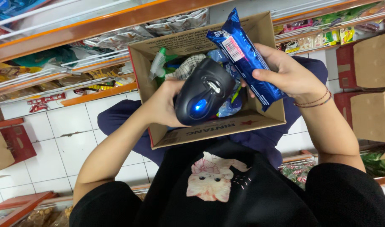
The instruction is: The person wipes various packaged snack items with a cloth, scans them with a handheld barcode scanner, and places them onto a store shelf.
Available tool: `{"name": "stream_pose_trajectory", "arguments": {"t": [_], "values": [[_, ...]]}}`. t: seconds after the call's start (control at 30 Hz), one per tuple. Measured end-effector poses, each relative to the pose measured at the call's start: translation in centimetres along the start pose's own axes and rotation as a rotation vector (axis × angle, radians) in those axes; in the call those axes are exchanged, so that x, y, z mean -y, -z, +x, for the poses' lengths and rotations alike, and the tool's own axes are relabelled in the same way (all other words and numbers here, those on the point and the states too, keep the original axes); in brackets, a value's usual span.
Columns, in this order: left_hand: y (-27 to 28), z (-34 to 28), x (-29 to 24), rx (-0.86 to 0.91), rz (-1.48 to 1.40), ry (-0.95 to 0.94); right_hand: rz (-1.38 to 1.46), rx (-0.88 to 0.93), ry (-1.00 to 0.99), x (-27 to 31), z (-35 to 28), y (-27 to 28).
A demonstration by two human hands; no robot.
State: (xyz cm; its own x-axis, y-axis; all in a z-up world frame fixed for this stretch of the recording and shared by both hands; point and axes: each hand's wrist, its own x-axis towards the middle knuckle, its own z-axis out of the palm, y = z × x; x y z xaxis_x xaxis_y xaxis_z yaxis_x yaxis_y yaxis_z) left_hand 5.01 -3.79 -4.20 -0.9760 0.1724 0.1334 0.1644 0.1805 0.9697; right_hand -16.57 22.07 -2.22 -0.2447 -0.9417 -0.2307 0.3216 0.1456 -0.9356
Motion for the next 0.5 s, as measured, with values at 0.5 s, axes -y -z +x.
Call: {"name": "stream_pose_trajectory", "arguments": {"t": [0.5], "values": [[0.6,0.6,-1.1,0.023,0.069,-0.013,-0.04,-0.041,0.014,0.3,-1.2,0.5]]}}
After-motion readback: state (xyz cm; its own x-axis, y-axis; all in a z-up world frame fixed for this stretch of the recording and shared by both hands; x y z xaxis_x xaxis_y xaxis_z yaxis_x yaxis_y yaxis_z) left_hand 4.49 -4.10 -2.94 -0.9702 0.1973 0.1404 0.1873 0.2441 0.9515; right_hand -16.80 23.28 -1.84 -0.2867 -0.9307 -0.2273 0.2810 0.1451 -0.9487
